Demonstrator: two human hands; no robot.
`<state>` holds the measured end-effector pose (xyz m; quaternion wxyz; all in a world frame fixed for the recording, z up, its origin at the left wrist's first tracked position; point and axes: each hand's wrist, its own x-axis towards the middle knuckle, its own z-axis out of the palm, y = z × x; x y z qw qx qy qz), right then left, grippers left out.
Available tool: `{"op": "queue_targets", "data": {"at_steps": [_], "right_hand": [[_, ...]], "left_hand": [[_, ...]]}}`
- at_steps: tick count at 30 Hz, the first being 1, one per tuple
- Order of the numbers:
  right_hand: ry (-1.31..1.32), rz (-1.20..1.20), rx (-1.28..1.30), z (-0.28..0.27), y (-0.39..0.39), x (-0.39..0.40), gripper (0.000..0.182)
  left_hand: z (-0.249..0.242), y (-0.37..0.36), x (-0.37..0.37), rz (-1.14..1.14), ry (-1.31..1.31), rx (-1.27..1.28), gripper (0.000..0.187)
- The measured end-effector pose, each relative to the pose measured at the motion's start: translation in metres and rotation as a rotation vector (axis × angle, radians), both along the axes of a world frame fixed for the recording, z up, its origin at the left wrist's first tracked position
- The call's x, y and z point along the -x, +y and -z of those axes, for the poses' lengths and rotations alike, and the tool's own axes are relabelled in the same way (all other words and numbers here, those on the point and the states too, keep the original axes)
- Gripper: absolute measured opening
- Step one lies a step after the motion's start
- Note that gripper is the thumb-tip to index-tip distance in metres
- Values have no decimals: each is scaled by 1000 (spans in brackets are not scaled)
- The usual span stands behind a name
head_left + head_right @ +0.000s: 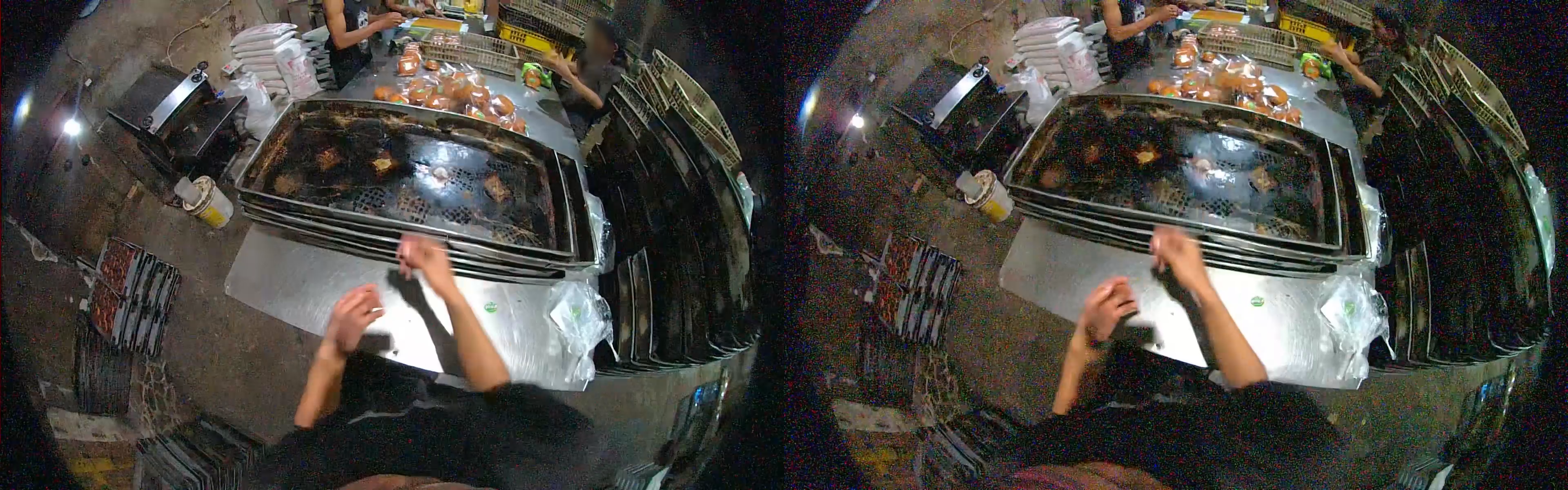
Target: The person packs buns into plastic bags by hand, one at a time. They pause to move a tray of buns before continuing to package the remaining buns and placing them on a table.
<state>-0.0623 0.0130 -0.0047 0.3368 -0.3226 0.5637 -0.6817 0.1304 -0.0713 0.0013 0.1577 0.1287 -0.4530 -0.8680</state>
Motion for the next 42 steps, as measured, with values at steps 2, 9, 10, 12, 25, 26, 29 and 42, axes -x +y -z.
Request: {"op": "queue_targets", "data": {"at_steps": [2,9,10,12,25,26,29,42], "right_hand": [[-888,83,-19,68,1,-40,31],[-1591,923,205,144,-57,-14,54],[-1561,973,191,146,-62,-8,53],[-1545,997,248,138,-71,-3,54],[-1289,1387,248,137,-109,11,32],[-1285,1375,263,128,-113,11,31],[-1262,1328,321,113,-125,16,29],[-1226,1204,392,112,-98,-10,22]], "left_hand": [[28,-27,-18,-269,-167,-322,29],[73,-91,-24,-399,-292,-515,19],[99,-103,-21,-352,-206,-617,20],[113,-127,-14,-291,-119,-720,21],[143,-143,29,49,-601,-613,80],[145,-138,33,45,-595,-627,80],[157,-126,59,24,-409,-798,88],[147,-104,169,-450,192,-1202,71]]}}
